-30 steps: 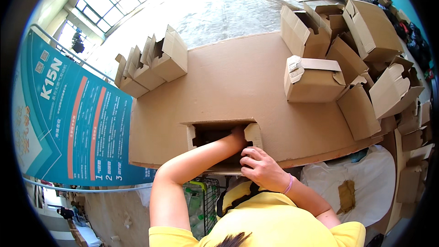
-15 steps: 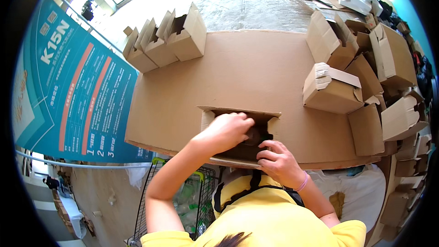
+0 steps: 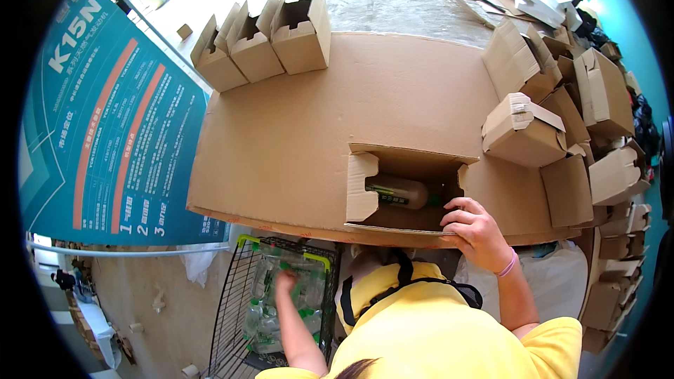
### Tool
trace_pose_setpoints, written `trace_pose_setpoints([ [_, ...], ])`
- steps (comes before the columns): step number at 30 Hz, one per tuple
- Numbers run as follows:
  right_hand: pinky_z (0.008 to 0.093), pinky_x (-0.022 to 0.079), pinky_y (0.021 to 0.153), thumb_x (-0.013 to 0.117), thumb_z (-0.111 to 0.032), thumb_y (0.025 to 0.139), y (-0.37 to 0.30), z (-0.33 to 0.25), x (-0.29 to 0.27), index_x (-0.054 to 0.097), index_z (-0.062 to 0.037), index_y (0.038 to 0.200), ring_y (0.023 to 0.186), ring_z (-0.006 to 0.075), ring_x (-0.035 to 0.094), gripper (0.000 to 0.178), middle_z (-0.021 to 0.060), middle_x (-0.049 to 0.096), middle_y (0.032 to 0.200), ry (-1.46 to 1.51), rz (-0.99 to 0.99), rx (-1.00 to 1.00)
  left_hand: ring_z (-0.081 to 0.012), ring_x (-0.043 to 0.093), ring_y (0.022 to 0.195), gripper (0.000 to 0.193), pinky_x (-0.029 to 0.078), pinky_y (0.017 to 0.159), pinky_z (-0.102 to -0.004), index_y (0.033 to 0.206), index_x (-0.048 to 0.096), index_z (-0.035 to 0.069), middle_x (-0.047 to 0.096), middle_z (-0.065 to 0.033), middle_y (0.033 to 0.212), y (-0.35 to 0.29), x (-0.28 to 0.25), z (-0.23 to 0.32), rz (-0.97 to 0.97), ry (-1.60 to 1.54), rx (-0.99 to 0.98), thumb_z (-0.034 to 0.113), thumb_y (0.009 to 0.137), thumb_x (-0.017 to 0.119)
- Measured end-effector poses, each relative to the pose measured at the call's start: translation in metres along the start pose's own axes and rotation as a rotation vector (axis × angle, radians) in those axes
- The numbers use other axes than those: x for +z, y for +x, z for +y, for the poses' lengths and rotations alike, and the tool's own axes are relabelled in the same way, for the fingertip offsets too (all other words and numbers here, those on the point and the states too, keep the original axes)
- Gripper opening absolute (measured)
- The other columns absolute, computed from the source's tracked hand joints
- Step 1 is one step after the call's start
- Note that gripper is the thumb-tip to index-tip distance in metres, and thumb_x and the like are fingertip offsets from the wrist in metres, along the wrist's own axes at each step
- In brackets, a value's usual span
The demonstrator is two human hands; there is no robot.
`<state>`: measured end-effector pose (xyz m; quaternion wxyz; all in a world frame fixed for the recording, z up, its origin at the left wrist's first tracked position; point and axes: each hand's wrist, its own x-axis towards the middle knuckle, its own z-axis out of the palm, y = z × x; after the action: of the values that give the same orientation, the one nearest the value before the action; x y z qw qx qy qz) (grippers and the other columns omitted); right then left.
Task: The person picks up plastic bottles from a shopping cart and places them into cardboard boxes by hand, then stacks the filled boxes on a table.
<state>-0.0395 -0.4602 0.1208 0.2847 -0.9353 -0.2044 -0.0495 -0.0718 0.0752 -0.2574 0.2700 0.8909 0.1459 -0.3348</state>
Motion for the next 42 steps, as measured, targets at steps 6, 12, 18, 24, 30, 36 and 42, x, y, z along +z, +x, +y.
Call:
trace_pose_setpoints([
  [6,0.0424,0.049,0.097,0.076,-0.009,0.074,-0.006,-0.014,0.002,0.067,-0.0040,0.081,0.110,0.0296,0.059,0.011,0.0051,0.066,0.094,-0.118,0.025,0.076,-0.0402,0.060,0.117,0.084,0.051,0.096,-0.0464,0.122,0.057,-0.003,0.061,-0.0250,0.128,0.012,0.121,-0.039,-0.137,0.208,-0.178,0.045,0.060,0.089],
  [12,0.0428,0.047,0.100,0.074,-0.007,0.073,-0.009,-0.025,0.005,0.068,-0.0053,0.082,0.114,0.0294,0.057,0.011,0.0039,0.066,0.095,-0.192,0.036,0.116,-0.0411,0.060,0.116,0.091,0.052,0.093,-0.0484,0.119,0.054,-0.005,0.062,-0.0273,0.123,0.018,0.125,-0.040,-0.126,0.158,-0.178,0.044,0.052,0.093],
  [18,0.0428,0.045,0.102,0.073,-0.006,0.071,-0.010,-0.027,0.008,0.067,-0.0064,0.081,0.116,0.0290,0.056,0.011,0.0026,0.066,0.095,-0.242,0.039,0.114,-0.0400,0.066,0.103,0.098,0.055,0.084,-0.0469,0.119,0.056,-0.008,0.067,-0.0272,0.111,0.024,0.129,-0.021,-0.020,0.080,-0.085,0.048,0.048,0.093],
  [24,0.0437,0.045,0.103,0.073,-0.005,0.070,-0.010,-0.026,0.009,0.069,-0.0062,0.082,0.116,0.0286,0.056,0.013,0.0019,0.067,0.094,-0.213,0.066,0.075,-0.0235,0.071,0.075,0.063,0.056,0.064,-0.0395,0.111,0.059,-0.011,0.072,-0.0158,0.088,0.006,0.054,-0.057,-0.482,-0.395,-0.270,0.030,0.071,0.084],
  [30,0.0443,0.046,0.101,0.073,-0.007,0.071,-0.015,-0.017,0.009,0.070,-0.0056,0.081,0.115,0.0293,0.055,0.011,0.0019,0.067,0.093,-0.198,0.096,0.053,-0.0206,0.067,0.082,0.049,0.055,0.072,-0.0369,0.117,0.058,0.004,0.067,-0.0071,0.096,-0.110,-0.094,0.051,0.056,-0.890,0.143,0.026,0.077,0.077],
  [36,0.0443,0.046,0.100,0.071,-0.008,0.072,-0.015,-0.012,0.012,0.067,-0.0054,0.077,0.114,0.0297,0.055,0.007,0.0029,0.066,0.091,-0.182,0.103,-0.023,-0.0252,0.058,0.099,0.084,0.049,0.089,-0.0389,0.130,0.047,0.006,0.059,-0.0116,0.105,-0.153,-0.183,0.235,0.082,-1.435,0.933,0.051,0.068,0.083],
  [42,0.0473,0.044,0.104,0.073,-0.010,0.072,-0.024,-0.005,0.014,0.067,-0.0063,0.078,0.116,0.0308,0.055,0.009,0.0039,0.065,0.094,-0.147,0.165,-0.044,-0.0276,0.056,0.113,0.086,0.047,0.099,-0.0401,0.131,0.044,0.006,0.058,-0.0137,0.115,-0.192,-0.190,0.430,-0.150,-1.087,1.380,0.040,0.064,0.086],
])
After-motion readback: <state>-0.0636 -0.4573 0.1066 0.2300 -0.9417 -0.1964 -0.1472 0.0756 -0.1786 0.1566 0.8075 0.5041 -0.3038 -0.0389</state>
